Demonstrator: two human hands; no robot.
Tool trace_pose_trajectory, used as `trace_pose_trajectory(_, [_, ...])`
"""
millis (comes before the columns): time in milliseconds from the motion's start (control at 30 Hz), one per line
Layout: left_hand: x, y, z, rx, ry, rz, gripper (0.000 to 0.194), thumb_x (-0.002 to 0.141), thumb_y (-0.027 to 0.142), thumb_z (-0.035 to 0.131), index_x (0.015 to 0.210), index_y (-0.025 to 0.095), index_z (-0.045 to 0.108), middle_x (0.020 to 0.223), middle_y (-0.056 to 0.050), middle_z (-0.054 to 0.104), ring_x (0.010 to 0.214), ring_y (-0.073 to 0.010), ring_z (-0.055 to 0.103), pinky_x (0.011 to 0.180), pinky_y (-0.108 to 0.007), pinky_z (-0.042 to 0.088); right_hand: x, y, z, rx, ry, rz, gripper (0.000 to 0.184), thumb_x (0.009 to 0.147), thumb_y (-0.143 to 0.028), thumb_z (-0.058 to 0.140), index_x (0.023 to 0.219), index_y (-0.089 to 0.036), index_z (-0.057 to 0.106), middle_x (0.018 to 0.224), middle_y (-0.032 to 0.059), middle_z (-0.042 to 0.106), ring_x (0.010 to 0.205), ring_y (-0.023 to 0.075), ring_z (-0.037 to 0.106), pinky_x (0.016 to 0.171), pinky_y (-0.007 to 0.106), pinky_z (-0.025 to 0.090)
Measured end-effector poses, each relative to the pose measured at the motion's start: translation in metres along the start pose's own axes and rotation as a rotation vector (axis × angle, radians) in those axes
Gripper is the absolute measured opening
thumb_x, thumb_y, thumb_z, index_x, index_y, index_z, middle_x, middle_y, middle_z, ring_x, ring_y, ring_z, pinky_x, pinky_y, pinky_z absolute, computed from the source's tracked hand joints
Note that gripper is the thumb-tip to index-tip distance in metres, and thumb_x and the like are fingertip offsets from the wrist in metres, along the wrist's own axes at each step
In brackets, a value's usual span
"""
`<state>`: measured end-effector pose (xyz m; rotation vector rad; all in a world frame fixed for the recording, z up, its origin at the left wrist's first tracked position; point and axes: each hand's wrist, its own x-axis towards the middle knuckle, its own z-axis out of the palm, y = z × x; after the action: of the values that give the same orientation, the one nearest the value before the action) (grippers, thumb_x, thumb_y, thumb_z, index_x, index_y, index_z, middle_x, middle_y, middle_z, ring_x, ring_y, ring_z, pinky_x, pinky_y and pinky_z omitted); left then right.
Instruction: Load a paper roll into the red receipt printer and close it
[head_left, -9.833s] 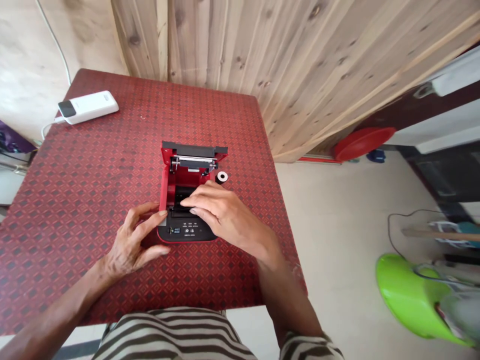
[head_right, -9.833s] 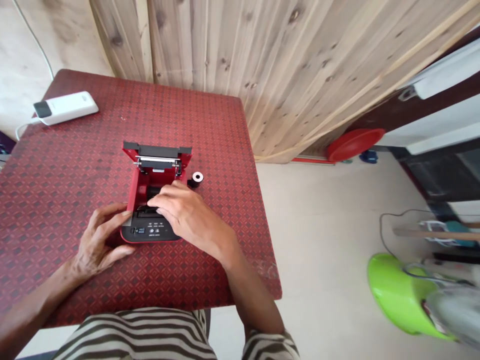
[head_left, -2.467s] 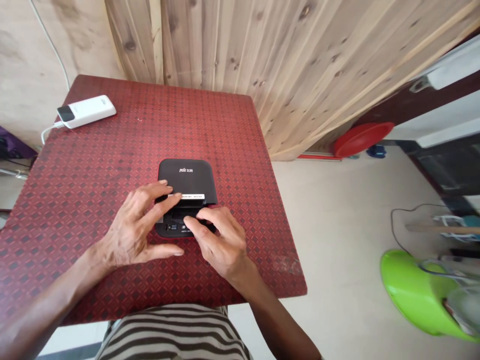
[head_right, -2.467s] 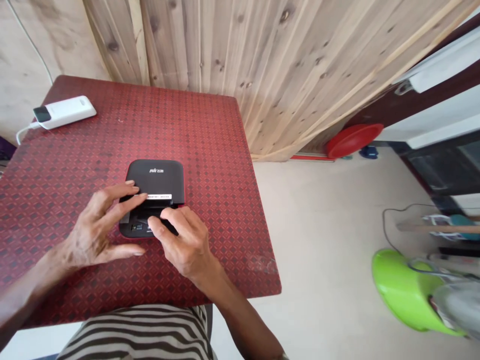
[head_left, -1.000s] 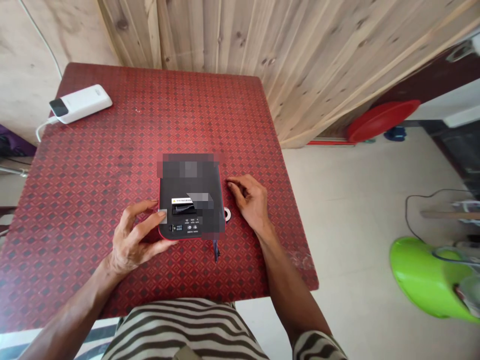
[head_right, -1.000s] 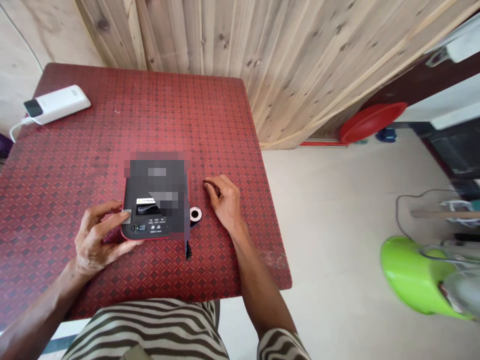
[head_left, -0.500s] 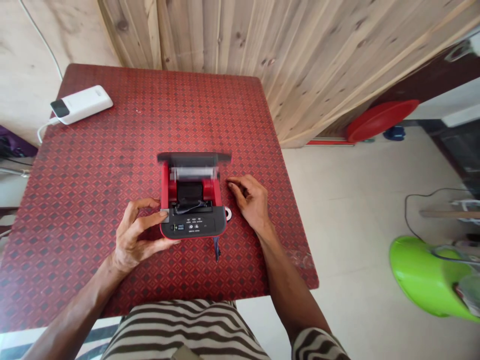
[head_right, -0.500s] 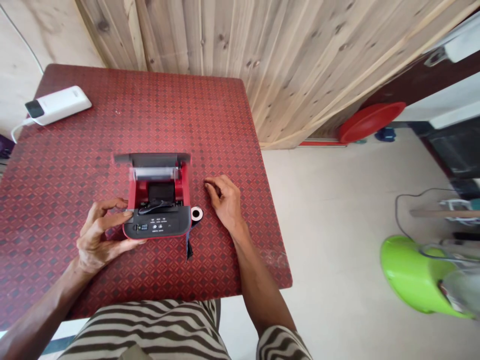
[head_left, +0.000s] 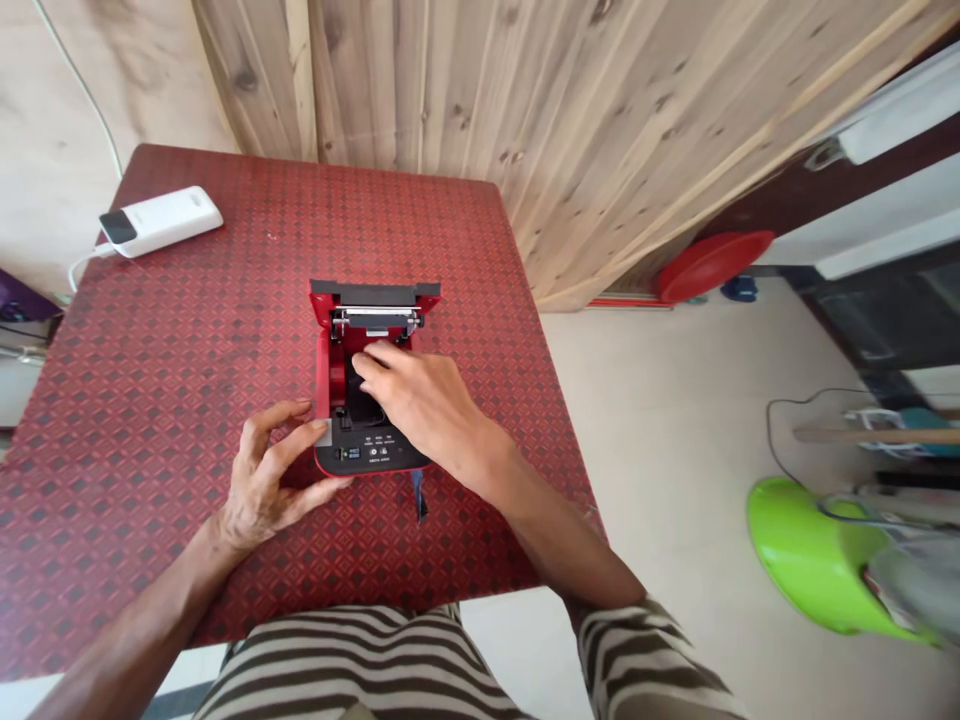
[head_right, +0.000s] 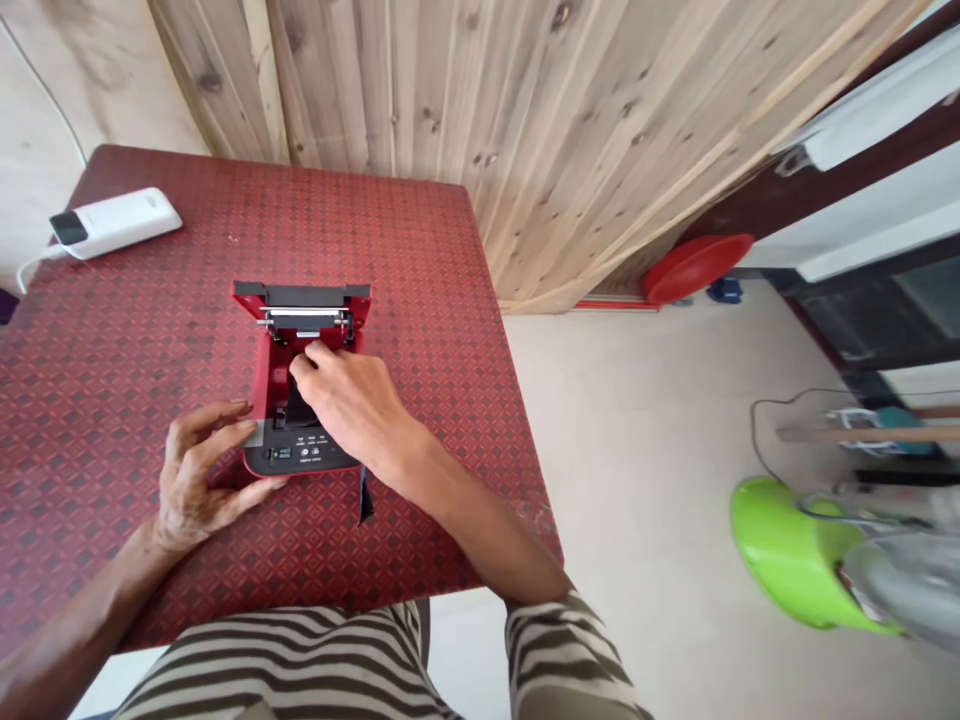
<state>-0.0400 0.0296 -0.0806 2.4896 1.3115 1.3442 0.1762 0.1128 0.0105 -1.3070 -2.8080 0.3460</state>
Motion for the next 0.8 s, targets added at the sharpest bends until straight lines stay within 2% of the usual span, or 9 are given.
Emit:
trace_pose_trajectory(67, [0.0, 0.0, 0.002, -0.002, -0.031, -0.021, 0.083, 0.08, 0.045, 0.087, 0.15, 0.023, 0.049, 0.141, -0.018, 0.053, 0.123, -0.0293, 0.063, 0.096, -0.044, 0.064, 0.015, -0.003, -0.003, -0.056, -0.11, 0.02, 0.031, 0.106, -0.012, 0.043, 0.123, -0.012, 0.07, 0.121, 0.0149, 0.073, 0.089, 0.0241, 0.074, 0.068, 0.036, 0.052])
trace_pose_trajectory(133, [0.0, -0.001, 0.004, 0.001, -0.082, -0.045, 0.088, 0.079, 0.052, 0.085, 0.153, 0.023, 0.047, 0.15, -0.02, 0.047, 0.133, -0.033, 0.058, 0.101, -0.048, 0.063, 0.024, -0.004, -0.002, -0.084, -0.138, 0.007, 0.035, 0.106, -0.01, 0.039, 0.123, -0.012, 0.069, 0.122, 0.0172, 0.072, 0.092, 0.0253, 0.073, 0.073, 0.037, 0.052])
trace_pose_trajectory(233, [0.001, 0.0, 0.007, -0.006, -0.128, -0.065, 0.089, 0.082, 0.055, 0.081, 0.156, 0.024, 0.042, 0.157, -0.021, 0.04, 0.142, -0.0355, 0.052, 0.107, -0.051, 0.061, 0.026, -0.001, -0.001, -0.1, -0.144, -0.025, 0.036, 0.103, -0.007, 0.038, 0.121, -0.012, 0.069, 0.12, 0.0174, 0.073, 0.096, 0.0262, 0.072, 0.077, 0.038, 0.051])
trace_pose_trajectory(400, [0.0, 0.001, 0.009, -0.022, -0.143, -0.082, 0.089, 0.085, 0.049, 0.081, 0.159, 0.027, 0.037, 0.159, -0.021, 0.041, 0.141, -0.0345, 0.055, 0.106, -0.051, 0.061, 0.016, -0.004, -0.009, -0.042, -0.082, 0.024, 0.027, 0.1, -0.011, 0.05, 0.121, -0.014, 0.067, 0.115, 0.0126, 0.075, 0.087, 0.0235, 0.073, 0.068, 0.035, 0.049])
trace_pose_trajectory(500, [0.0, 0.001, 0.009, -0.029, -0.139, -0.077, 0.09, 0.084, 0.048, 0.083, 0.158, 0.026, 0.038, 0.159, -0.021, 0.042, 0.141, -0.0358, 0.055, 0.106, -0.053, 0.061, -0.004, -0.004, -0.017, 0.048, 0.06, 0.044, 0.019, 0.099, -0.014, 0.056, 0.112, -0.017, 0.069, 0.111, 0.0089, 0.074, 0.084, 0.0208, 0.071, 0.066, 0.032, 0.048])
trace_pose_trajectory(633, [0.004, -0.001, 0.006, -0.042, -0.135, -0.07, 0.088, 0.082, 0.045, 0.085, 0.157, 0.028, 0.04, 0.158, -0.019, 0.045, 0.139, -0.0345, 0.058, 0.107, -0.051, 0.061, -0.038, 0.018, -0.018, 0.462, 0.38, 0.115, 0.018, 0.093, -0.024, 0.07, 0.111, -0.023, 0.069, 0.102, 0.0016, 0.074, 0.075, 0.0147, 0.066, 0.065, 0.029, 0.051])
trace_pose_trajectory(733, [0.008, -0.002, 0.003, -0.036, -0.13, -0.042, 0.086, 0.08, 0.044, 0.087, 0.153, 0.026, 0.045, 0.156, -0.019, 0.047, 0.135, -0.0339, 0.061, 0.105, -0.049, 0.063, -0.053, 0.048, 0.002, 0.751, 0.585, 0.303, 0.024, 0.089, -0.032, 0.076, 0.11, -0.025, 0.066, 0.089, -0.0017, 0.071, 0.066, 0.0131, 0.061, 0.059, 0.028, 0.049])
trace_pose_trajectory(800, [0.01, -0.002, 0.002, -0.017, -0.124, -0.027, 0.085, 0.08, 0.045, 0.088, 0.151, 0.025, 0.047, 0.154, -0.019, 0.05, 0.135, -0.0342, 0.061, 0.105, -0.05, 0.063, -0.053, 0.066, 0.025, 0.855, 0.645, 0.397, 0.026, 0.087, -0.033, 0.075, 0.108, -0.024, 0.063, 0.089, -0.0008, 0.07, 0.07, 0.0143, 0.062, 0.062, 0.028, 0.049])
